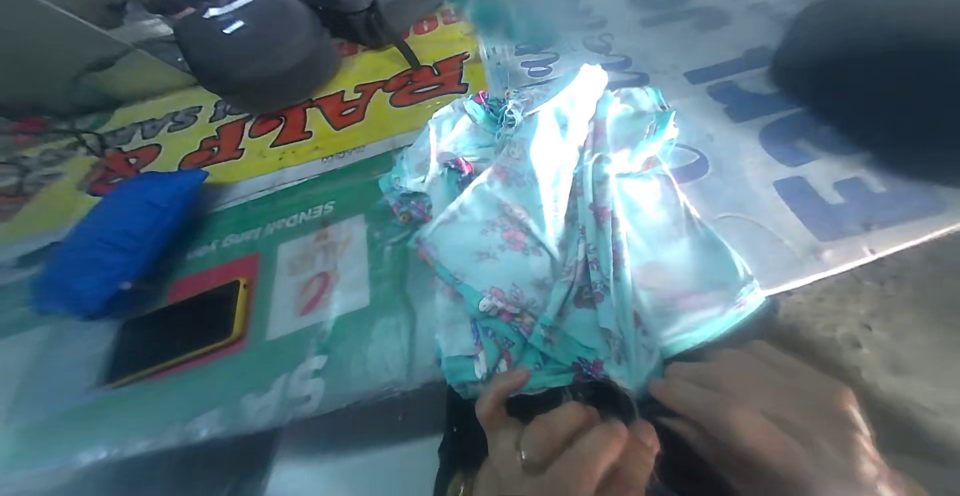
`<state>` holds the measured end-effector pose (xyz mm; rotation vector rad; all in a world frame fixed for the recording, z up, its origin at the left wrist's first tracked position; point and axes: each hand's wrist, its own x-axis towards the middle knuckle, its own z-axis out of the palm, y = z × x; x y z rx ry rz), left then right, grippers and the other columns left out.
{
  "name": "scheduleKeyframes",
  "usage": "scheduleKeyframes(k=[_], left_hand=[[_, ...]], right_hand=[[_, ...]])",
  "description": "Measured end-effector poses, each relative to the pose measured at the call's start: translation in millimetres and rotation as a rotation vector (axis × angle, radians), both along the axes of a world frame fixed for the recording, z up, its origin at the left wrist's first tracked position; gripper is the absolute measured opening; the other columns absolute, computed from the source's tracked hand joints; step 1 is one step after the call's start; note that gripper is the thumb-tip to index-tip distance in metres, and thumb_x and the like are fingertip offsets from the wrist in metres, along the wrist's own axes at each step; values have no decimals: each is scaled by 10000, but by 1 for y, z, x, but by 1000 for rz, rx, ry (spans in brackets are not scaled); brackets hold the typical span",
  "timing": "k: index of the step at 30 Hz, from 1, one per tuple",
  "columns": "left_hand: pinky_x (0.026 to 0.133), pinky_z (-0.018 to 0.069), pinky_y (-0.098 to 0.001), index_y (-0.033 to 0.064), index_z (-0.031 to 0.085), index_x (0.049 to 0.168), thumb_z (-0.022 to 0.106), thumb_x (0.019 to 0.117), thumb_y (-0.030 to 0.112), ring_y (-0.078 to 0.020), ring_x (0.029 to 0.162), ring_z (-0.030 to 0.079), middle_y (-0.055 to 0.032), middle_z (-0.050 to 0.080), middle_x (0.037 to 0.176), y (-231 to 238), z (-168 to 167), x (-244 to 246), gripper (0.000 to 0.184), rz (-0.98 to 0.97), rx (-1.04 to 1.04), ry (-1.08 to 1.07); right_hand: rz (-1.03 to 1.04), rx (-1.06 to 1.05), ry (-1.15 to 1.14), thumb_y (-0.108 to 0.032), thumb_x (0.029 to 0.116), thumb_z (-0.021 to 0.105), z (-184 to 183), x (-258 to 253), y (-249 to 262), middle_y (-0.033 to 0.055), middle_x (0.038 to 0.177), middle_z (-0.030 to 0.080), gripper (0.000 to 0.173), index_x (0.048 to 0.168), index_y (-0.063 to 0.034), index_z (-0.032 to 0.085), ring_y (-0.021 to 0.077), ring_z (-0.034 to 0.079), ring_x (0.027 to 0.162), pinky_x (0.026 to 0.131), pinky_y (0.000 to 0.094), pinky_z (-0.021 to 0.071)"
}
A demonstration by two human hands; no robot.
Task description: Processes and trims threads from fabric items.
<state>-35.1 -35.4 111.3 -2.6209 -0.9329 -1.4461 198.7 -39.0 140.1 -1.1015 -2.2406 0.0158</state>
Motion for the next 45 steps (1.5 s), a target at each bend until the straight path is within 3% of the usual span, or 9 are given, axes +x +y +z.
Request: scheduleKeyframes(k=[14, 20, 24, 26, 28, 32, 34, 37, 45], left_hand=[[1144, 263, -352, 222, 698, 1049, 649, 998, 262, -73, 980, 559, 50, 596, 960, -1, 1, 12, 81, -74, -59, -26], [733, 522, -344, 141, 729, 925, 530, 1049, 377, -196, 658, 642, -23, 673, 734, -10, 5, -13, 332, -348, -277, 543], [1030, 416, -331, 204, 619, 1025, 620, 1012, 281, -141, 1009, 615, 8, 651, 1005, -5, 26, -16, 77, -66, -169, 236], [1106, 329, -364, 216, 575, 1060, 653, 989, 332, -119, 1091, 589, 23, 634, 1086, 11, 22, -2, 157, 138, -66, 221], [1091, 341, -400, 189, 605, 1058, 614, 994, 267, -136, 1016, 620, 5, 667, 1016, 25, 14, 8, 101, 206, 5, 197], [1096, 405, -375, 160, 639, 1013, 531, 1011, 180, -124, 1083, 647, -10, 705, 1073, 42, 28, 15, 110, 59, -166, -3], [1036, 476, -291, 101, 627, 1021, 527, 1014, 132, -96, 1157, 629, -33, 700, 1149, 52, 42, 15, 104, -182, -443, -230], [827, 578, -223, 90, 644, 1047, 573, 992, 61, -31, 948, 667, 27, 693, 1012, 68, 57, 16, 94, -462, -817, -621], [790, 593, -240, 73, 579, 1158, 582, 995, 31, -60, 859, 707, 6, 731, 950, 72, 69, 21, 168, -542, -968, -712]], right_hand=[[15, -32, 20, -242, 1055, 549, -8, 0, 1, 16, 885, 728, 150, 1040, -164, 676, 168, 631, 743, 648, 318, 451], [254, -507, -118, -317, 996, 625, 4, 29, 2, 79, 887, 693, 232, 1070, -102, 672, 235, 676, 695, 532, 396, 522], [26, -147, 107, -423, 989, 650, -12, 10, 7, 65, 866, 662, 347, 1175, -131, 626, 162, 615, 675, 561, 280, 495], [-77, 36, 36, -298, 1009, 573, -20, 0, 16, 66, 808, 638, 203, 1089, -127, 647, 188, 594, 623, 504, 300, 452], [-47, 13, 106, -221, 992, 544, -18, 2, 22, 60, 833, 634, 150, 1039, -140, 661, 150, 596, 669, 532, 257, 452], [203, -286, 500, -209, 1041, 564, 4, 17, 36, 24, 1078, 658, 167, 1065, -77, 663, -5, 619, 1013, 852, 120, 520], [248, -419, 630, -245, 1068, 541, 13, 18, 42, -56, 988, 673, 200, 1069, -80, 655, -83, 605, 888, 767, 78, 505], [256, -542, 753, -270, 1064, 540, 20, 14, 52, -136, 799, 613, 173, 1052, -139, 654, -109, 539, 666, 580, 58, 452], [46, -256, 692, -244, 1037, 580, 20, 3, 57, -66, 926, 667, 201, 1072, -71, 677, -93, 579, 773, 675, 67, 490]])
